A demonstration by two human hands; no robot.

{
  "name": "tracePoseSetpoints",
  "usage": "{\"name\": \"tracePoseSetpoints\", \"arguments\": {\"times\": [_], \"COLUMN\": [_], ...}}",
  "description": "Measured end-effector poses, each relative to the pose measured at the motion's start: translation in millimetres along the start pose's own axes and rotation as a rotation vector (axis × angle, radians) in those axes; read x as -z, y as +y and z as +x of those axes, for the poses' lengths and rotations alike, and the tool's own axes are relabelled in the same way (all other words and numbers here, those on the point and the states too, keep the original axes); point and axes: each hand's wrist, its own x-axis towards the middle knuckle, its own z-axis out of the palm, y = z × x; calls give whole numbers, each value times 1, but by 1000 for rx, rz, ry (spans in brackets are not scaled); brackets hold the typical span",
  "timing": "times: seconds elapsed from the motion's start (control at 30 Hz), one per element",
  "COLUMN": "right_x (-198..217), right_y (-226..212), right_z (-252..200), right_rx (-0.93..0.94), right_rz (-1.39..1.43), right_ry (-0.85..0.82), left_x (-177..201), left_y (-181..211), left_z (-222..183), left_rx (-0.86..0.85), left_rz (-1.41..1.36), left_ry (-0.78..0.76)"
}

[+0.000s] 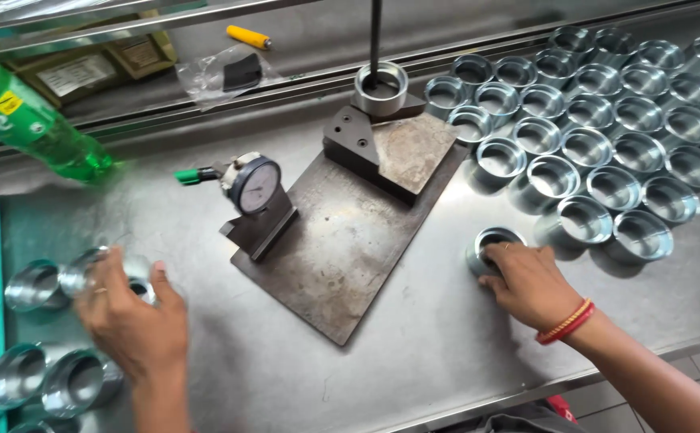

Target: The recorder uses a dial gauge to inspect and measure the dimensions of manufactured metal rings at a workbench.

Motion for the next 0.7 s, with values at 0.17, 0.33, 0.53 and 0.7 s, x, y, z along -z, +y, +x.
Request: {"name": "tracePoseSetpoints", "arguments": {"times": [0.17,0.33,0.53,0.7], "right_x": [35,33,10,-3], "right_y": [-43,-114,-177,-206], "right_z": [11,40,67,77], "right_rx": [151,473,730,536], "right_rz": [837,1004,1115,1037], "right_ry": [-429,-580,-557,-175], "left_x": [49,43,33,45], "left_y": [89,121,103,105], "left_z": [-43,-59,-54,-32], "left_rx": [123,133,393,363], "left_rz": [-796,-1004,-1157,-904], "left_ry": [-94,-583,-484,-329]}}
